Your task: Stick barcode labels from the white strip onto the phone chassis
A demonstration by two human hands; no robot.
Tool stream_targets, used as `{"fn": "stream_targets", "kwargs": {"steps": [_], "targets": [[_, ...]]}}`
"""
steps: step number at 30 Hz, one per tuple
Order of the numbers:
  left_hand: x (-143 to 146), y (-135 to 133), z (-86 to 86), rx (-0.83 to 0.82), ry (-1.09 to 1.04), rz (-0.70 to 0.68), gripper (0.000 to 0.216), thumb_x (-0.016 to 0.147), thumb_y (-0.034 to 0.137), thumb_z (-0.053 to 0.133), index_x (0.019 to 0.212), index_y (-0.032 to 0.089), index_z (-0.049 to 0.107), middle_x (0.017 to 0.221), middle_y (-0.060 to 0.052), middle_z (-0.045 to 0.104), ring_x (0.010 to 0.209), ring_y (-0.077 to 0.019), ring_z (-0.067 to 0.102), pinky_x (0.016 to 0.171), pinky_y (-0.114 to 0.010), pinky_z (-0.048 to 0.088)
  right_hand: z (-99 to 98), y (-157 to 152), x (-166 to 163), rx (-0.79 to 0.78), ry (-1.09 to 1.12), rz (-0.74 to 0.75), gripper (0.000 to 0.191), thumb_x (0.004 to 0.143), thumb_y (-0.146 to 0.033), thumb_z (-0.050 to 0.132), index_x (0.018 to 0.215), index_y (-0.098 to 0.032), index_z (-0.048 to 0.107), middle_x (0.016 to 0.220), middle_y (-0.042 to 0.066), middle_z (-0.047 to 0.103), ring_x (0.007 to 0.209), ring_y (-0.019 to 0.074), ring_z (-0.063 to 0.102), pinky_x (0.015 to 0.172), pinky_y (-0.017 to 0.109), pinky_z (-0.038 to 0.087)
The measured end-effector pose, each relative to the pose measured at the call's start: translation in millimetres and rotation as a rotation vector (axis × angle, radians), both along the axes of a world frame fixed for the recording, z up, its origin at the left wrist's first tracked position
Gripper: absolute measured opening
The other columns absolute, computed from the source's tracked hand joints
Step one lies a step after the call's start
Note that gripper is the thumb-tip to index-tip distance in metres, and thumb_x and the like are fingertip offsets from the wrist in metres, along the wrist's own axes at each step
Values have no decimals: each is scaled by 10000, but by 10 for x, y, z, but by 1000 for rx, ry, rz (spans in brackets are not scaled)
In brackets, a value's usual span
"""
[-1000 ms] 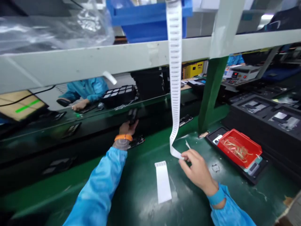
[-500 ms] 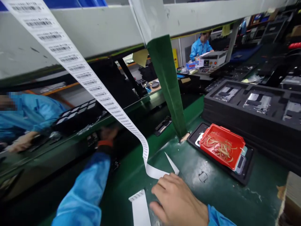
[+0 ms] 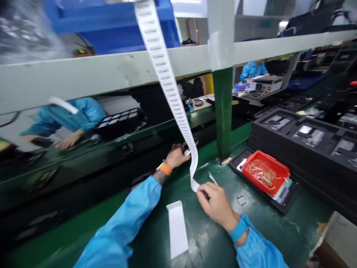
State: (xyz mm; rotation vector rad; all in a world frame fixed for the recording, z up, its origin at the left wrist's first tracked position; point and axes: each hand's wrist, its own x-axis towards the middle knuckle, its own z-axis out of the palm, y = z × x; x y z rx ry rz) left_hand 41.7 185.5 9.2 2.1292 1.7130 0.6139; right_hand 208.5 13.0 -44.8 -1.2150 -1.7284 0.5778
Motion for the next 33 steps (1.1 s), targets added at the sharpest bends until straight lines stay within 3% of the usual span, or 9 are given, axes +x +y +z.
{"fn": "stream_targets", "kwargs": {"steps": [2, 5, 9, 13, 16, 19, 25, 29, 33], "targets": [[-347, -627, -93, 3, -10, 67, 645, 726, 377, 742, 1265, 118, 501, 1144, -155, 635, 1077, -315, 628, 936, -415, 482, -12, -49, -141, -24, 177, -42, 172, 939, -265, 517, 1061, -206, 622, 911, 64, 676, 761, 170, 643, 716, 308, 527], [-530, -1529, -280, 59, -184, 24, 814, 703, 423, 754, 1380, 146, 398, 1278, -161, 594, 1145, -306, 609, 987, -421, 479, -20, -129, -468, -153, 413, 40, 516, 923, -294, 554, 1406, -225, 384, 1213, 123, 633, 945, 198, 669, 792, 346, 571], [-525, -2111, -356, 61, -323, 62, 860, 739, 362, 724, 1462, 149, 310, 1383, -197, 513, 1267, -332, 528, 1045, -467, 442, -27, -181, -777, -273, 447, 145, 447, 890, -266, 572, 1315, -230, 436, 1170, 96, 671, 1005, 213, 670, 899, 394, 552], [-660, -2167, -414, -124, -676, -95, 683, 761, 240, 677, 1379, 186, 391, 1260, -139, 605, 1083, -253, 635, 959, -417, 498, -35, -168, -753, -344, 423, 128, 218, 895, -366, 565, 1029, -194, 570, 905, 56, 710, 798, 199, 682, 735, 331, 561], [-695, -2123, -511, -251, -887, -53, 502, 766, 203, 670, 1236, 190, 495, 1045, -70, 678, 868, -187, 666, 824, -337, 528, -48, -178, -711, -400, 297, 83, 324, 910, -496, 536, 809, -189, 557, 627, -4, 617, 547, 153, 569, 492, 248, 437], [-612, -2073, -549, -191, -944, 69, 378, 743, 265, 740, 1083, 167, 606, 960, -53, 686, 851, -181, 637, 795, -295, 502, -72, -232, -732, -322, 95, 20, 450, 944, -540, 463, 656, -195, 499, 534, -22, 523, 503, 131, 488, 461, 241, 346], [-515, -1975, -473, -501, -1552, 208, 482, 698, 498, 790, 974, 127, 654, 837, -60, 692, 706, -160, 632, 679, -284, 509, -97, -333, -783, 69, -35, 15, 323, 937, -365, 540, 1204, -184, 525, 992, 79, 642, 751, 182, 602, 670, 320, 519], [-569, -1993, -415, -566, -1641, 188, 533, 636, 494, 848, 968, 140, 627, 811, -46, 690, 639, -143, 623, 607, -263, 502, -66, -319, -768, 253, -225, 114, 219, 937, -226, 529, 1151, -211, 577, 1137, 127, 577, 1018, 247, 595, 889, 423, 516], [-603, -2038, -362, -571, -1629, 173, 537, 653, 486, 841, 1003, 149, 611, 850, -50, 694, 671, -146, 639, 642, -271, 516, -22, -325, -761, 251, -261, 119, 186, 939, -208, 523, 1116, -209, 580, 1138, 129, 553, 1065, 260, 577, 928, 444, 506]]}}
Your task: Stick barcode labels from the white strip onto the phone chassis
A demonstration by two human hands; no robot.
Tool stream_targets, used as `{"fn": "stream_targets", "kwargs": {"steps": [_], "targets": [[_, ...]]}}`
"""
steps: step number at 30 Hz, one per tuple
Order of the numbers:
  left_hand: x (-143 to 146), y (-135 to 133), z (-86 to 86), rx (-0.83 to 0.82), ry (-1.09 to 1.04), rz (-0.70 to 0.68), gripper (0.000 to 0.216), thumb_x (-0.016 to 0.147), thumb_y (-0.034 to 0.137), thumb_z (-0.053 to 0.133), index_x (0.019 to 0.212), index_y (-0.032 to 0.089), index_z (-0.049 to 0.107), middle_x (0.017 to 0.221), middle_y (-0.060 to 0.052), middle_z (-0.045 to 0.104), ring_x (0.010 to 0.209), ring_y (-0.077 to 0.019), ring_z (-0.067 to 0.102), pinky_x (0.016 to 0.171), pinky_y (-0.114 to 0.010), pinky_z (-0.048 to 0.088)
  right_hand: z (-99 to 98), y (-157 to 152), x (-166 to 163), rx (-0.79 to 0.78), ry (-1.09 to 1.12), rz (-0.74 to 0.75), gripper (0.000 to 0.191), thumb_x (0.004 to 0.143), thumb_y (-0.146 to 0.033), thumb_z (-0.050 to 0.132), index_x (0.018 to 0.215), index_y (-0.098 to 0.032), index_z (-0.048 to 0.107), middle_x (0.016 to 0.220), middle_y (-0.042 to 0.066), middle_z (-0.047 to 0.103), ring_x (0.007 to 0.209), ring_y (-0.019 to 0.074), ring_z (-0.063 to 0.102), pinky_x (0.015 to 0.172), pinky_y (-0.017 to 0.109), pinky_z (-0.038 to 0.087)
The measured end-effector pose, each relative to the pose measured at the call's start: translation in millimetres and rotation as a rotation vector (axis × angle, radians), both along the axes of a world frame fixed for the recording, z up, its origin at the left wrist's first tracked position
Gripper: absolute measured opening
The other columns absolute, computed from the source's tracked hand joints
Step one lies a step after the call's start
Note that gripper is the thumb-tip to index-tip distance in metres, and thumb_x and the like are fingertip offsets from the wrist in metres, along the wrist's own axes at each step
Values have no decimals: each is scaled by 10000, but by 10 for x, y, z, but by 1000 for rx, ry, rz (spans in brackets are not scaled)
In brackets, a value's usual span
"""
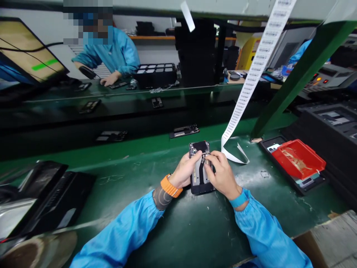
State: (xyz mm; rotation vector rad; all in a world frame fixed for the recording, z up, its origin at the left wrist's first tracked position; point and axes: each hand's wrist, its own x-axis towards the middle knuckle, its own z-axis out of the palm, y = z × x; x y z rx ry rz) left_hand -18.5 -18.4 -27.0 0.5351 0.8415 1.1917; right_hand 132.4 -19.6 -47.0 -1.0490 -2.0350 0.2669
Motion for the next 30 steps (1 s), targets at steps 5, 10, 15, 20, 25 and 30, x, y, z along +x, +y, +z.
{"fn": "stream_targets", "kwargs": {"steps": [5, 10, 15, 20, 25, 30], "targets": [[-45, -17, -19, 89, 171, 29, 484, 727, 473, 791, 1050, 149, 631, 967, -67, 694, 797, -157, 642, 737, -273, 516, 81, -40, -6, -94, 6, 31, 125, 945, -193, 491, 1044, -212, 565, 1103, 108, 553, 1065, 244, 575, 939, 415, 492], [-49, -51, -24, 210, 303, 5, 447, 797, 460, 735, 1114, 158, 645, 1080, -77, 688, 871, -167, 629, 812, -285, 505, 171, -48, 32, -219, 23, 33, 65, 908, -171, 508, 917, -218, 553, 1035, 78, 550, 983, 225, 585, 890, 389, 497], [-18, -108, 76, 107, 95, -142, 550, 741, 473, 787, 1176, 172, 635, 994, -60, 706, 820, -175, 646, 808, -302, 503, 194, -22, 67, -239, -21, 34, 65, 892, -173, 530, 854, -220, 555, 1115, 100, 560, 1090, 266, 549, 948, 466, 475], [-64, -30, 87, -143, -214, -257, 722, 756, 826, 507, 915, 139, 665, 836, -113, 692, 766, -235, 666, 719, -341, 525, 252, -87, 122, -175, -63, 87, 76, 912, -161, 511, 860, -210, 538, 1403, 142, 475, 1270, 318, 451, 1030, 555, 411], [-122, 58, 57, -263, -194, -75, 896, 789, 890, 225, 815, 110, 666, 663, -104, 634, 576, -196, 607, 559, -311, 492, 314, -205, 70, -205, 221, 130, 76, 926, -163, 515, 895, -232, 517, 1003, 69, 658, 927, 205, 640, 820, 366, 530], [34, -41, 42, -173, -176, -152, 755, 850, 817, 312, 810, 142, 647, 714, -81, 658, 691, -202, 651, 630, -295, 513, 220, -202, -176, -101, 84, 54, 119, 921, -153, 481, 870, -229, 557, 760, 27, 617, 699, 180, 603, 697, 326, 514]]}}
